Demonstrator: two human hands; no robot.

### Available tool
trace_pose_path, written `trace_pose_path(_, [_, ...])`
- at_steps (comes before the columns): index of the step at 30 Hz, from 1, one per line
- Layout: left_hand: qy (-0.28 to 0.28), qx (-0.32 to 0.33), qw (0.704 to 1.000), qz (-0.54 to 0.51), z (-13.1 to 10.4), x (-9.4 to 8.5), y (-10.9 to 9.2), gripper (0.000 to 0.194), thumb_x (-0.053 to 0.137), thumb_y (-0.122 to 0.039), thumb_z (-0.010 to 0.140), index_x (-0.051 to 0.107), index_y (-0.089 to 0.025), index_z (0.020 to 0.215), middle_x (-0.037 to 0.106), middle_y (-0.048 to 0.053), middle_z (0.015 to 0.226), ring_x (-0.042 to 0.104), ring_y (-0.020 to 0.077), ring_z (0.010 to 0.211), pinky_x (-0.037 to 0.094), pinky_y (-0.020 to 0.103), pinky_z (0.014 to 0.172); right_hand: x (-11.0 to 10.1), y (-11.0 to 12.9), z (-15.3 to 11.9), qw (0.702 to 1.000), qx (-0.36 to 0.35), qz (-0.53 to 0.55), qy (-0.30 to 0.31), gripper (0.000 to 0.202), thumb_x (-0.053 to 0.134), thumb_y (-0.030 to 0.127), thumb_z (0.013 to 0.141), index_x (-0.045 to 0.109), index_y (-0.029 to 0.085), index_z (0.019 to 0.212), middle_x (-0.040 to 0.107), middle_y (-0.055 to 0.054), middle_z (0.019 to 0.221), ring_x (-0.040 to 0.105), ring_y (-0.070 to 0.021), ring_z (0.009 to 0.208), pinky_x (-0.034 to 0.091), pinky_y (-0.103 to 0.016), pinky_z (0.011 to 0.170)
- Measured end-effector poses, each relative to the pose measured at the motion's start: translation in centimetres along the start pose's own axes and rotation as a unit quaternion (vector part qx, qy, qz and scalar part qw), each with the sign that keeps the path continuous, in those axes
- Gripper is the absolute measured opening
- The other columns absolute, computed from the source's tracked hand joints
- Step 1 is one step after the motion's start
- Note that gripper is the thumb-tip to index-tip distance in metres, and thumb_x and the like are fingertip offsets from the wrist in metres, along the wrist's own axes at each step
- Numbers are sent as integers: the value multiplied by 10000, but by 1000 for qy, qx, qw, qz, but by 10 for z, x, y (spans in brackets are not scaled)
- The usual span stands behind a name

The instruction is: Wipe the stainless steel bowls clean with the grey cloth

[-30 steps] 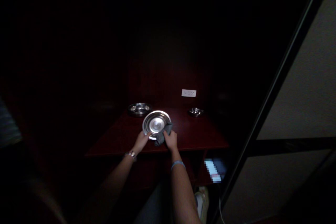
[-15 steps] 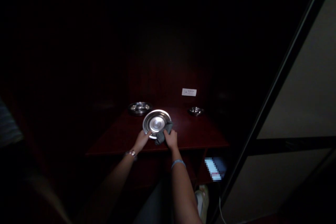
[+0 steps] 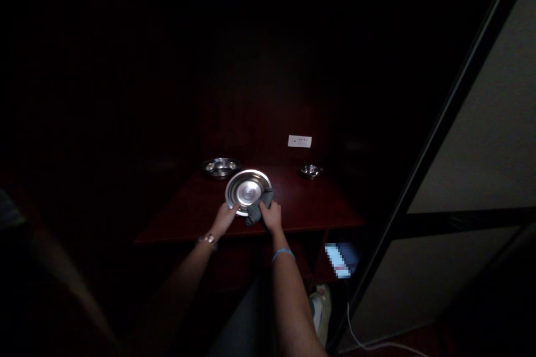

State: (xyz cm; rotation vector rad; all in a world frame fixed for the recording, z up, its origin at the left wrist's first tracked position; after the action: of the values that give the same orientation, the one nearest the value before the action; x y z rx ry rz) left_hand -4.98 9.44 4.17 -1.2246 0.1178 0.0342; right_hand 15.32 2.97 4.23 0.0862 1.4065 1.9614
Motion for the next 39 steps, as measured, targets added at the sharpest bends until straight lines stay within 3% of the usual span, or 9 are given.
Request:
trace_pose_path(8, [11, -4, 1000, 13, -3, 2, -3, 331, 593, -282, 775, 728, -71, 992, 775, 162, 963, 729, 289, 935, 578, 317, 789, -2, -1, 1, 1000, 7, -29, 1, 255, 615, 372, 861, 726, 148, 807, 755, -85, 804, 666, -182, 743, 484, -236, 697])
trace_pose_path(18, [5, -1, 1000, 9, 0, 2, 8, 297, 604, -301, 789, 726, -105, 976, 783, 124, 971, 728, 283, 977, 575, 374, 874, 1, -4, 0, 1000, 2, -3, -4, 305, 595, 389, 851, 737, 122, 810, 763, -118, 801, 685, -209, 729, 493, -256, 674])
trace_pose_path(31, [11, 11, 1000, -6, -6, 6, -2, 414, 604, -201, 800, 703, -85, 1185, 743, 164, 1167, 677, 296, 1142, 516, 394, 1006, -1, -5, -4, 1000, 3, -17, 18, 389, 564, 446, 854, 751, 106, 876, 774, -157, 883, 714, -248, 811, 486, -278, 711])
trace_pose_path(33, [15, 0, 1000, -1, -6, 7, 0, 387, 611, -197, 804, 708, -83, 1161, 756, 157, 1123, 699, 288, 1083, 546, 381, 955, -1, -5, -3, 1000, 1, -23, 16, 389, 558, 449, 864, 746, 109, 865, 772, -153, 865, 712, -243, 797, 477, -273, 697])
trace_pose_path(37, [19, -45, 999, 12, -7, 10, 9, 309, 600, -240, 829, 714, -72, 1062, 776, 136, 929, 735, 248, 793, 590, 330, 687, -5, -7, -1, 999, 7, -48, -4, 393, 523, 444, 905, 738, 123, 830, 768, -157, 827, 713, -244, 770, 461, -269, 659])
trace_pose_path(39, [15, -44, 999, 14, -7, 12, 10, 285, 582, -237, 840, 709, -87, 1046, 777, 113, 875, 732, 232, 777, 580, 304, 648, -5, -8, -1, 997, 13, -67, -25, 403, 504, 440, 925, 738, 133, 807, 767, -172, 827, 719, -253, 778, 462, -274, 658])
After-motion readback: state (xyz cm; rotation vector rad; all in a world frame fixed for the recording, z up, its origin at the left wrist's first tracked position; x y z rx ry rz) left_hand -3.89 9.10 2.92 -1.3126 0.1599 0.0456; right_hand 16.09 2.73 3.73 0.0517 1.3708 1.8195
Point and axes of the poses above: each hand's wrist, its own z-axis towards the middle knuckle, its own x-axis out of the palm, y = z × x, the point moved 10 cm from there along z, towards the middle knuckle
